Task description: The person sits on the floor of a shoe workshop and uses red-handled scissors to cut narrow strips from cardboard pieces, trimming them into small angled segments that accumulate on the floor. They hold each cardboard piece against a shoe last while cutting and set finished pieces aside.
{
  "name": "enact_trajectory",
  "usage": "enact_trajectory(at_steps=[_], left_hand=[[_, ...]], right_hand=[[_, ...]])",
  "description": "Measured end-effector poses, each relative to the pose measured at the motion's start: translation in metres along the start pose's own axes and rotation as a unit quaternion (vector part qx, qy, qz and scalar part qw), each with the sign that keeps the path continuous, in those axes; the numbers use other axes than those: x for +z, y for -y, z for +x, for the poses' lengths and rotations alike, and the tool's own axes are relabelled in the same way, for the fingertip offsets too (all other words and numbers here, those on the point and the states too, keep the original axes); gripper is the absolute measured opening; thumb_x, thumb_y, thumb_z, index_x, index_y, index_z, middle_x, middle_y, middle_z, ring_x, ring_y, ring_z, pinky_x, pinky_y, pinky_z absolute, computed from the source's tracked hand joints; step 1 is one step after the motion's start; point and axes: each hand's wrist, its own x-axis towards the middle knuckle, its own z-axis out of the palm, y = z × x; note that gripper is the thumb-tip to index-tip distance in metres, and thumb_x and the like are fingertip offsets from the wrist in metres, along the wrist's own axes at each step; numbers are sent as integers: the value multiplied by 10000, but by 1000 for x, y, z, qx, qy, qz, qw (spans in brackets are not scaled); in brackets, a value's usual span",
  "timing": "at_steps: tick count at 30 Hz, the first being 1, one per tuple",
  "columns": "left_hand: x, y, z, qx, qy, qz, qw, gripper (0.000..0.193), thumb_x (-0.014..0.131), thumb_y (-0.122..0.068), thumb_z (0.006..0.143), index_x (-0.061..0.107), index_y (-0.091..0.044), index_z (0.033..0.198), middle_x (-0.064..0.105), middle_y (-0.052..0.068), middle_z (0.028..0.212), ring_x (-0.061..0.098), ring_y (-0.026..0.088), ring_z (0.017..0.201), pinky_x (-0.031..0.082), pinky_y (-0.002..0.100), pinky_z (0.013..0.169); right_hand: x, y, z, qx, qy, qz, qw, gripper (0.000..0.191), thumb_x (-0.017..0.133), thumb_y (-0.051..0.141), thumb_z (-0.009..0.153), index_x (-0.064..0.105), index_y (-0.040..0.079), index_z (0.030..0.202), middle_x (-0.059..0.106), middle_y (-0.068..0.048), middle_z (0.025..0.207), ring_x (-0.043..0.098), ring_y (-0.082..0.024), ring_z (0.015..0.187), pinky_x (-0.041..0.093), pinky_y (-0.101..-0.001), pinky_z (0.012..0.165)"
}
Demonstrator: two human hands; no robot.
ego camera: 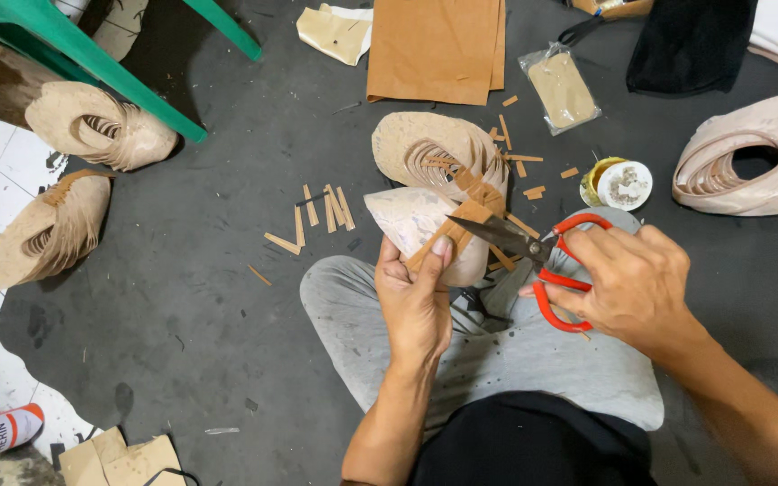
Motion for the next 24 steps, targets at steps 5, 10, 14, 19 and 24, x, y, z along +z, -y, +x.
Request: enact_trajectory(at_steps=[5,10,14,19,24], left_hand=[[6,1,-2,7,-12,8,1000,413,686,61,951,533,28,1333,683,139,1246,676,187,1131,538,353,1030],[3,-4,2,-12,-10,6,1000,461,681,79,918,514,-1,1341,670,125,1258,675,180,1144,542,345,1030],[-6,-15,9,-28,34,50,998,571,682,112,887,461,-25,1396,649,125,1286,677,183,1152,551,335,994],[-14,-26,16,-47,65,102,992,529,696,116,884,494,15,1363,680,113,1241,688,174,1126,574,348,985],[-10,-32,20,-59,116,186,974,449,715,94,902,560,50,1320,721,120,1186,692,169,1099,568,331,995]], right_hand=[[-1,-7,-3,-18,6,-2,1000,603,840,613,613,680,78,844,617,-38,655,593,-214,565,348,-356,576],[7,-16,-11,21,53,54,997,538,826,537,659,686,65,877,568,-56,550,560,-249,486,418,-381,533],[8,-26,-17,184,137,251,941,366,684,387,828,658,87,1037,652,41,664,626,-206,504,476,-360,493],[-6,-40,-19,122,208,60,969,595,861,553,655,690,104,1004,614,-80,580,630,-266,581,490,-409,575],[-24,-56,-14,14,156,-32,987,633,861,574,582,702,102,972,697,-54,786,646,-244,672,493,-368,661]])
